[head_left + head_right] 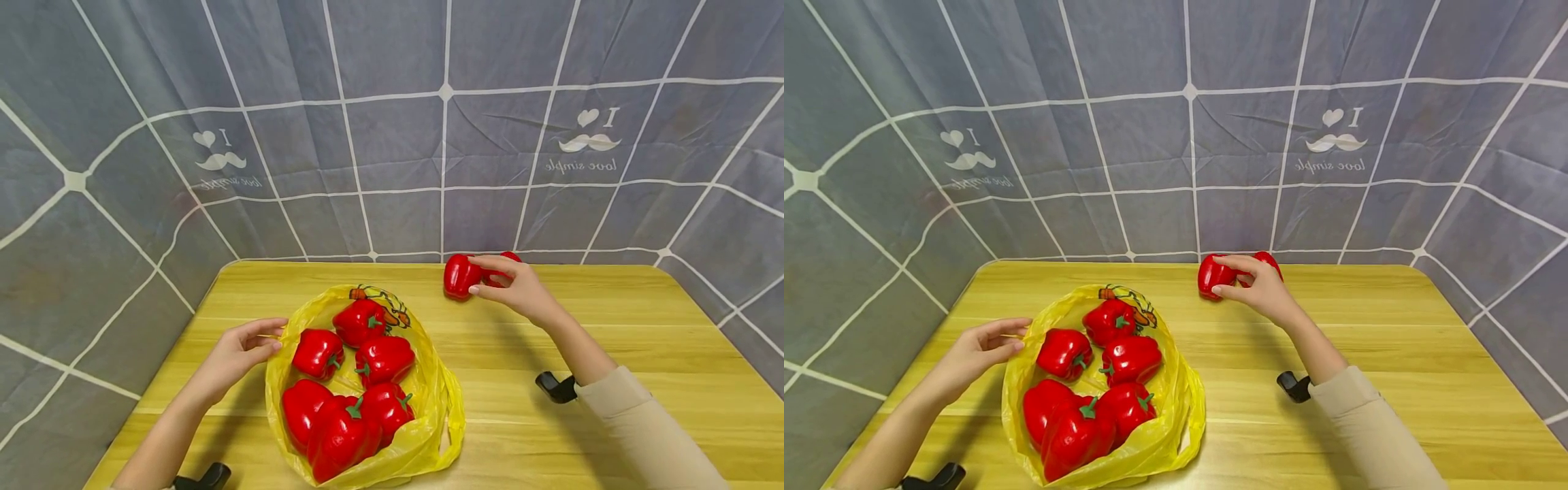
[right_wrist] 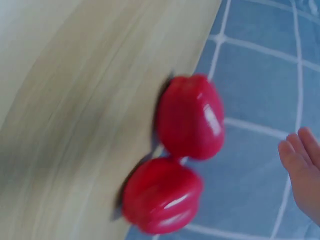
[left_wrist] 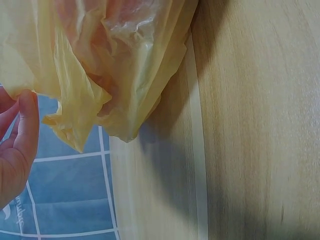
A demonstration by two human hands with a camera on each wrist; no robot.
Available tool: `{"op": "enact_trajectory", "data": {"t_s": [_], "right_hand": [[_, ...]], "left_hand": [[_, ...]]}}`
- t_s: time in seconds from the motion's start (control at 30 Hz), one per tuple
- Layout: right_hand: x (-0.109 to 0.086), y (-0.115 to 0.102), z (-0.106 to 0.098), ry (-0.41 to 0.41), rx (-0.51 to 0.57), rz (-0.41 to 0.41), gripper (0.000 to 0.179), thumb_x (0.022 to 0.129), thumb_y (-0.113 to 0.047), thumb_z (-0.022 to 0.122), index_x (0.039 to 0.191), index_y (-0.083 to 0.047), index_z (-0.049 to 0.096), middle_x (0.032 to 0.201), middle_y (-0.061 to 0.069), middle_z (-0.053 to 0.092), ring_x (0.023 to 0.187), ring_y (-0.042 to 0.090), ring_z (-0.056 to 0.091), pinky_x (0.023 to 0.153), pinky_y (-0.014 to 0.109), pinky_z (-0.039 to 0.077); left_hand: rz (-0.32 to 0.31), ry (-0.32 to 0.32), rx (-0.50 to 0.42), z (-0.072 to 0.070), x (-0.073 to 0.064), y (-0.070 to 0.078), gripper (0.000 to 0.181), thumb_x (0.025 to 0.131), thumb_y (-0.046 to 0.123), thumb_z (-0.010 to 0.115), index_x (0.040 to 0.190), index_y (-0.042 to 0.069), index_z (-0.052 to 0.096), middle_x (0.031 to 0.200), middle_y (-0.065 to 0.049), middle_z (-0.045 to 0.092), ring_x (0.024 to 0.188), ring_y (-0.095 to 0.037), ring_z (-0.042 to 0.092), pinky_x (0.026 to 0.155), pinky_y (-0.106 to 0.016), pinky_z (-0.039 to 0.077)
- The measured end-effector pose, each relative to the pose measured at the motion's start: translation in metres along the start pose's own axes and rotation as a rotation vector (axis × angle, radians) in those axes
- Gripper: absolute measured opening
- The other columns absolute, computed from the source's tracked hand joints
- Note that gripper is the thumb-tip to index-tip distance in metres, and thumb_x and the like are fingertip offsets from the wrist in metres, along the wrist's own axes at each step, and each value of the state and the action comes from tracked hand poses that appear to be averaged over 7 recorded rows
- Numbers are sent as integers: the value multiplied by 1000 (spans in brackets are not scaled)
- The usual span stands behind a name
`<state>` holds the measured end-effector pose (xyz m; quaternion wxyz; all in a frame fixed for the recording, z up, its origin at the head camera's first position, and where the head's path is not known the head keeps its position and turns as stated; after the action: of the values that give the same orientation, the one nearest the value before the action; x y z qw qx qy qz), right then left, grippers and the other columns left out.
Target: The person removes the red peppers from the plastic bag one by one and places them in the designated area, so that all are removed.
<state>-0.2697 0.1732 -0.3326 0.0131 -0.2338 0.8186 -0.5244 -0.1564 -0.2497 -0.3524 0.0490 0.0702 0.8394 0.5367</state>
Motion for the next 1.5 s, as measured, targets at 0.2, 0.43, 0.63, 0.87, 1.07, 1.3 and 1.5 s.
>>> {"op": "enact_trajectory", "data": {"t_s": [0.2,0.43,0.63,0.87,1.07,1.3,1.5], "right_hand": [[-8,-29,23,-133,24,-79,52,79,-14,75,127,-6,58,128,11,55,117,25,50,98,39,39],[-20,-60,54,-281,29,-181,49,78,-14,75,124,-7,60,127,5,56,119,19,49,98,41,41],[-33,-79,85,-425,67,-262,47,79,-15,75,124,-11,62,129,6,54,121,19,46,97,43,42],[-42,-97,118,-554,54,-347,47,81,-20,74,124,-8,61,130,3,53,122,16,44,97,37,41],[-48,-105,140,-609,37,-376,46,79,-20,76,122,-11,63,130,0,52,122,12,43,98,32,40],[-53,-106,163,-659,6,-418,44,80,-21,75,122,-12,63,131,0,52,122,11,42,93,26,42],[-55,-106,174,-703,-7,-390,45,82,-23,73,124,-14,62,132,3,52,121,9,42,91,22,43]], "left_hand": [[-3,4,1,-1,0,1,43,90,9,60,128,-9,50,114,-23,55,92,-6,57,78,-20,50],[3,11,7,-1,1,-1,42,90,8,60,127,-9,50,113,-23,55,91,-6,58,78,-20,50],[10,11,0,0,1,-2,42,90,9,61,127,-9,50,114,-23,54,91,-6,58,78,-20,50],[-10,14,-18,1,-1,-3,43,90,8,61,128,-10,49,114,-23,55,91,-5,58,78,-20,50],[-6,15,-22,1,-2,-3,43,90,8,61,127,-10,49,114,-23,54,91,-5,58,78,-20,50],[-10,11,-17,0,-3,-2,44,90,8,61,128,-10,49,114,-24,54,90,-5,58,78,-20,50],[1,12,-19,1,-3,-1,43,90,8,61,127,-10,49,113,-23,54,90,-5,58,77,-20,50]]}}
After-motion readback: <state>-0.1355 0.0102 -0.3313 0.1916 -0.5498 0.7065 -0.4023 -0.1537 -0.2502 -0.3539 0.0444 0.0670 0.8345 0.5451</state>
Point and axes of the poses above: each hand's wrist, its own x-axis towards the middle knuckle, its own z-axis out of the palm, y = z × x, the point moved 4 cm from there along x, towards the middle knuckle
